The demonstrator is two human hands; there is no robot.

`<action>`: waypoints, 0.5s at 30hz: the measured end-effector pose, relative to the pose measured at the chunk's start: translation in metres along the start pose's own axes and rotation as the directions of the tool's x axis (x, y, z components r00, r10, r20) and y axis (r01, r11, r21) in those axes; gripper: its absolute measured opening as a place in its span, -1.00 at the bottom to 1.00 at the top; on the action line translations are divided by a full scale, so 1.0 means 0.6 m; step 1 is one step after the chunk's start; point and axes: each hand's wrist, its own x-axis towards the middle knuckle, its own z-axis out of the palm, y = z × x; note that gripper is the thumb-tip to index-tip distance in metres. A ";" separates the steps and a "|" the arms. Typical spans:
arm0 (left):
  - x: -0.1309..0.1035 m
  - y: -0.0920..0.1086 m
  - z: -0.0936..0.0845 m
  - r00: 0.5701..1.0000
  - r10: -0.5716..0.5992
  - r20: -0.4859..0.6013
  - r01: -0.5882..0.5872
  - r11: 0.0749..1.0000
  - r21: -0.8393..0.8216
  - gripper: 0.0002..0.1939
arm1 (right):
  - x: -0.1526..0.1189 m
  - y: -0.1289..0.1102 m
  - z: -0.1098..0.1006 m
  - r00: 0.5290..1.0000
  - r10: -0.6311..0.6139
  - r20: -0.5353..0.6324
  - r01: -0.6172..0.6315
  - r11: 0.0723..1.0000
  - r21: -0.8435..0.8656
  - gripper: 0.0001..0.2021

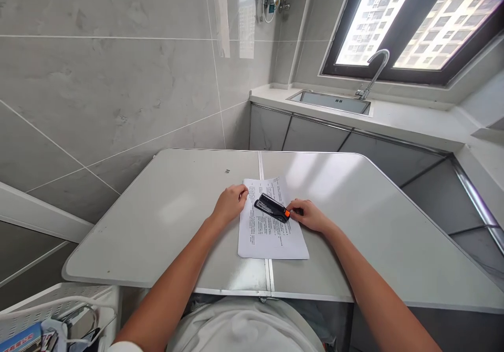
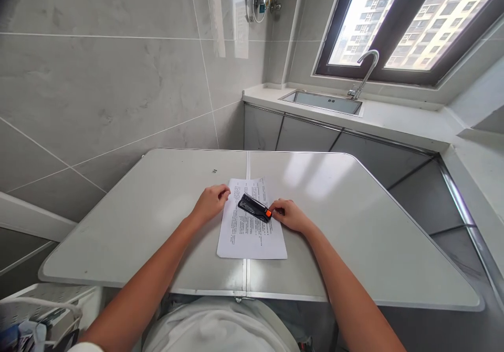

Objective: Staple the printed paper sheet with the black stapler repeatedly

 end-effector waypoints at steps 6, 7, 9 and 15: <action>0.057 -0.081 0.081 0.997 0.066 0.045 -0.059 0.986 -0.158 -0.59 | 0.004 -0.004 0.016 0.934 0.014 -0.358 -0.025 0.999 -0.024 -0.82; 0.052 -0.084 0.085 0.994 0.094 0.058 -0.083 0.984 -0.159 -0.55 | 0.006 -0.008 0.018 0.914 0.017 -0.406 -0.020 1.000 -0.004 -0.81; 0.041 -0.085 0.086 0.985 0.141 0.095 -0.128 0.983 -0.133 -0.52 | 0.013 -0.023 0.019 0.925 0.003 -0.379 0.013 0.999 0.041 -0.76; 0.022 -0.075 0.078 0.956 0.221 0.192 -0.236 0.970 0.063 -0.58 | 0.056 -0.076 0.032 0.993 -0.092 -0.071 0.087 0.994 -0.071 -0.62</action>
